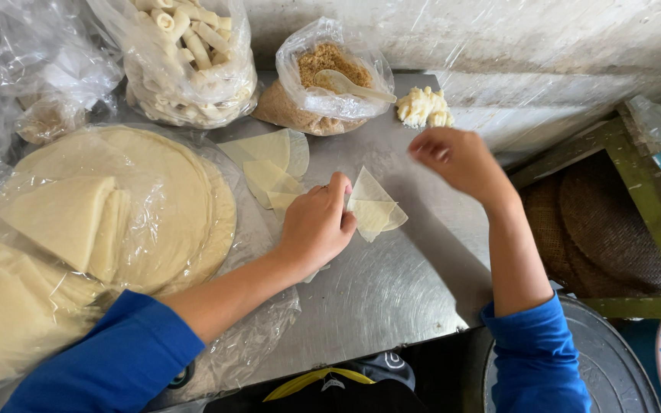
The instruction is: The person folds thin dough sheets into triangular pockets, adds a small amount of filling, and seals the edges to form dumplings. The person repeats this process multiple times on a stainless steel countertop.
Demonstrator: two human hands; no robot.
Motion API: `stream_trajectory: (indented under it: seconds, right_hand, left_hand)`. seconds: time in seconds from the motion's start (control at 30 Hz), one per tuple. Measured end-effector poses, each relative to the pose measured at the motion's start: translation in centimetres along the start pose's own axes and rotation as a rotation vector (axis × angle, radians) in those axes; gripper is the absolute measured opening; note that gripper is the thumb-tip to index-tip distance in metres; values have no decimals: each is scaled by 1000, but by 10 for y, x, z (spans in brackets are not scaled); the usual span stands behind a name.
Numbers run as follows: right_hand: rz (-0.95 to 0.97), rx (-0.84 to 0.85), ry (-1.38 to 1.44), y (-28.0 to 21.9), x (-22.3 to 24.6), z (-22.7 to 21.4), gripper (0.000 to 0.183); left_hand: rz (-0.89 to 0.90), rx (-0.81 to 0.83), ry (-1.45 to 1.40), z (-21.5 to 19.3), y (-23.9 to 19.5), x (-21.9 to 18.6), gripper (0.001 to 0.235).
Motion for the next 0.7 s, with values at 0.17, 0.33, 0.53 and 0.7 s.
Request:
stream_trajectory:
  seconds: [0.17, 0.33, 0.53, 0.7]
  right_hand:
    - [-127, 253, 3, -4, 46, 38, 14]
    - [-176, 294, -23, -5, 56, 46, 13]
    - [-123, 334, -57, -5, 54, 49, 13]
    - [-242, 291, -94, -6, 49, 52, 14]
  left_hand:
    - [-35, 40, -82, -3, -1, -1, 39]
    - [-41, 55, -85, -3, -1, -1, 40]
    - [-33, 54, -77, -3, -2, 0, 39]
    - [-37, 48, -67, -2, -2, 0, 38]
Point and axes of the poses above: each hand's wrist, its own y-axis towards the middle knuckle, its own z-axis out of the palm, x = y × z, the point moved 1 cm from there along y, towards the middle knuckle, and after that the axes turned 8 degrees about x, right-handed, at the moved point
